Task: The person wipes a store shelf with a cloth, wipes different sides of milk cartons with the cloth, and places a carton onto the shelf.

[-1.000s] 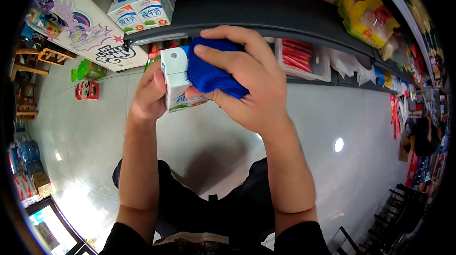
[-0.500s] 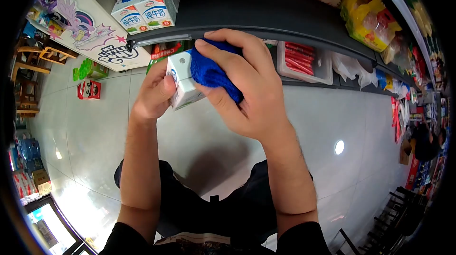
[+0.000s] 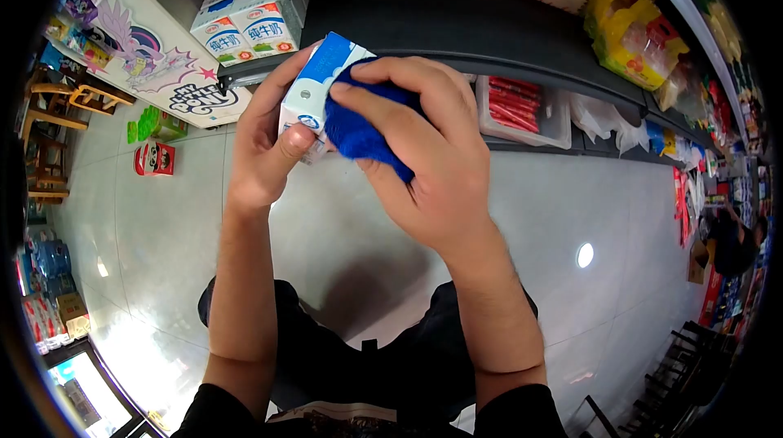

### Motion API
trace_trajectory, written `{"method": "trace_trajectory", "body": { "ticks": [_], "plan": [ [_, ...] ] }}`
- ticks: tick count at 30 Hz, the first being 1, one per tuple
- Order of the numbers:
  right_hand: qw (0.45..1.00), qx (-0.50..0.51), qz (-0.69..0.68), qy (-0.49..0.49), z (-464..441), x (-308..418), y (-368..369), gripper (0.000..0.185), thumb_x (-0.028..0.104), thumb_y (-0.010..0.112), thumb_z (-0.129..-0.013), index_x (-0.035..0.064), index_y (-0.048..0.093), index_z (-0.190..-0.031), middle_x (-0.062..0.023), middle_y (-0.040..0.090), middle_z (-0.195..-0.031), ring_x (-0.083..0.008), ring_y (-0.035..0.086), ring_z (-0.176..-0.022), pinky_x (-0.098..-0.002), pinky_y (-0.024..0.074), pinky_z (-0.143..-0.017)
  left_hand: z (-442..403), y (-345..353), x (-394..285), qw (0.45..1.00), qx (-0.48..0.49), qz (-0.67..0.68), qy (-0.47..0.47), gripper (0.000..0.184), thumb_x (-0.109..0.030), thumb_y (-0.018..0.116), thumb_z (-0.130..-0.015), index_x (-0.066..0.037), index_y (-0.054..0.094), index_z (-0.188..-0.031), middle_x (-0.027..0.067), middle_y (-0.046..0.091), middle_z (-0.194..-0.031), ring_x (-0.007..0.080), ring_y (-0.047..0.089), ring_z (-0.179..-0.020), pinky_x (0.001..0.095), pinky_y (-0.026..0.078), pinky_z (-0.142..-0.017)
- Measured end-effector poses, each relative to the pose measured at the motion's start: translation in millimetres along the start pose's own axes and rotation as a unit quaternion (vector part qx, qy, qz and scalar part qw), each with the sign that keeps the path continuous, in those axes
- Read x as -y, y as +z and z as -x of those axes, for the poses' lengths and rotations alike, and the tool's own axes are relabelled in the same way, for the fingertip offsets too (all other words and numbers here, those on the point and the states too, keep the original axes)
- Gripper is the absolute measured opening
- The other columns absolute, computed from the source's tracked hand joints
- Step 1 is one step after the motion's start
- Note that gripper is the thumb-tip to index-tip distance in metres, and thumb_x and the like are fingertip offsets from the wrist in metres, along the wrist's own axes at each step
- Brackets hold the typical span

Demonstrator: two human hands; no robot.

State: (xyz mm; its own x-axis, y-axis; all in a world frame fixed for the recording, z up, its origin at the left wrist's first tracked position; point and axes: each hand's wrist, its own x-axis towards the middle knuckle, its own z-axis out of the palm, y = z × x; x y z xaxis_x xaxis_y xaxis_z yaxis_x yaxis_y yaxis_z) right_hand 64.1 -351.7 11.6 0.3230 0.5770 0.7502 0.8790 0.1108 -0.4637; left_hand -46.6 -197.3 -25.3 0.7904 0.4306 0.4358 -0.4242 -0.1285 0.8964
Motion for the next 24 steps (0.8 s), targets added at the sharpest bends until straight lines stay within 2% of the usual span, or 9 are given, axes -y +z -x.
{"method": "trace_trajectory", "body": {
  "ticks": [5, 11, 14, 16, 20, 24],
  "plan": [
    [1.0, 0.001, 0.019, 0.02, 3.2, 7.1, 5.5, 0.048, 0.009, 0.074, -0.064, 0.0072, 0.069, -0.111, -0.0085, 0.061, -0.115, -0.03, 0.057, -0.104, -0.0398, 0.0433, -0.094, -1.3, -2.0, 2.1, 0.999, -0.007, -0.034, 0.026, 0.071, -0.026, 0.079, -0.08, -0.004, 0.047, -0.14, 0.0116, 0.053, -0.13, 0.0213, 0.054, -0.116, 0.032, 0.044, -0.099],
    [0.994, -0.018, 0.024, -0.107, 0.9, 5.3, 11.9, 0.043, 0.003, 0.068, -0.062, 0.0079, 0.071, -0.105, -0.0065, 0.064, -0.11, -0.0289, 0.059, -0.1, -0.04, 0.046, -0.088, -3.0, -0.6, 8.3, 0.997, -0.016, -0.058, 0.044, 0.071, -0.02, 0.08, -0.078, -0.006, 0.048, -0.14, 0.0109, 0.052, -0.127, 0.0206, 0.054, -0.113, 0.0309, 0.044, -0.099],
    [1.0, 0.01, 0.004, -0.024, -0.3, 2.8, 3.2, 0.045, 0.002, 0.065, -0.061, 0.0085, 0.071, -0.105, -0.0075, 0.064, -0.11, -0.0289, 0.059, -0.1, -0.0386, 0.0468, -0.088, -1.3, 0.4, 3.8, 0.998, -0.024, -0.058, 0.013, 0.074, -0.027, 0.082, -0.075, -0.006, 0.05, -0.138, 0.0112, 0.053, -0.127, 0.0212, 0.054, -0.114, 0.0317, 0.043, -0.1],
    [1.0, -0.018, -0.012, 0.007, 4.3, -4.6, 9.0, 0.047, 0.002, 0.064, -0.061, 0.0071, 0.071, -0.107, -0.0094, 0.063, -0.11, -0.0293, 0.059, -0.1, -0.0383, 0.0469, -0.089, -1.9, 1.1, 2.9, 0.998, -0.031, -0.057, 0.002, 0.075, -0.031, 0.083, -0.074, -0.006, 0.051, -0.137, 0.0115, 0.053, -0.127, 0.022, 0.054, -0.116, 0.0328, 0.042, -0.1],
    [0.998, -0.029, -0.028, 0.055, 1.4, -0.1, 11.8, 0.047, 0.004, 0.065, -0.062, 0.0069, 0.071, -0.108, -0.0103, 0.063, -0.111, -0.0293, 0.058, -0.101, -0.0383, 0.0467, -0.09, -0.6, -2.5, 4.8, 0.998, -0.03, -0.053, 0.007, 0.073, -0.029, 0.082, -0.075, -0.006, 0.051, -0.137, 0.012, 0.054, -0.128, 0.0232, 0.054, -0.116, 0.0339, 0.042, -0.101],
    [1.0, 0.013, 0.018, 0.014, 1.4, 7.1, 9.0, 0.046, 0.009, 0.066, -0.062, 0.0083, 0.071, -0.107, -0.0095, 0.062, -0.111, -0.0301, 0.057, -0.103, -0.0394, 0.0462, -0.092, -3.0, -7.5, 9.2, 0.992, -0.012, -0.119, 0.03, 0.071, -0.027, 0.081, -0.076, -0.003, 0.051, -0.136, 0.015, 0.054, -0.129, 0.0273, 0.054, -0.117, 0.0362, 0.042, -0.102]
  ]
}}
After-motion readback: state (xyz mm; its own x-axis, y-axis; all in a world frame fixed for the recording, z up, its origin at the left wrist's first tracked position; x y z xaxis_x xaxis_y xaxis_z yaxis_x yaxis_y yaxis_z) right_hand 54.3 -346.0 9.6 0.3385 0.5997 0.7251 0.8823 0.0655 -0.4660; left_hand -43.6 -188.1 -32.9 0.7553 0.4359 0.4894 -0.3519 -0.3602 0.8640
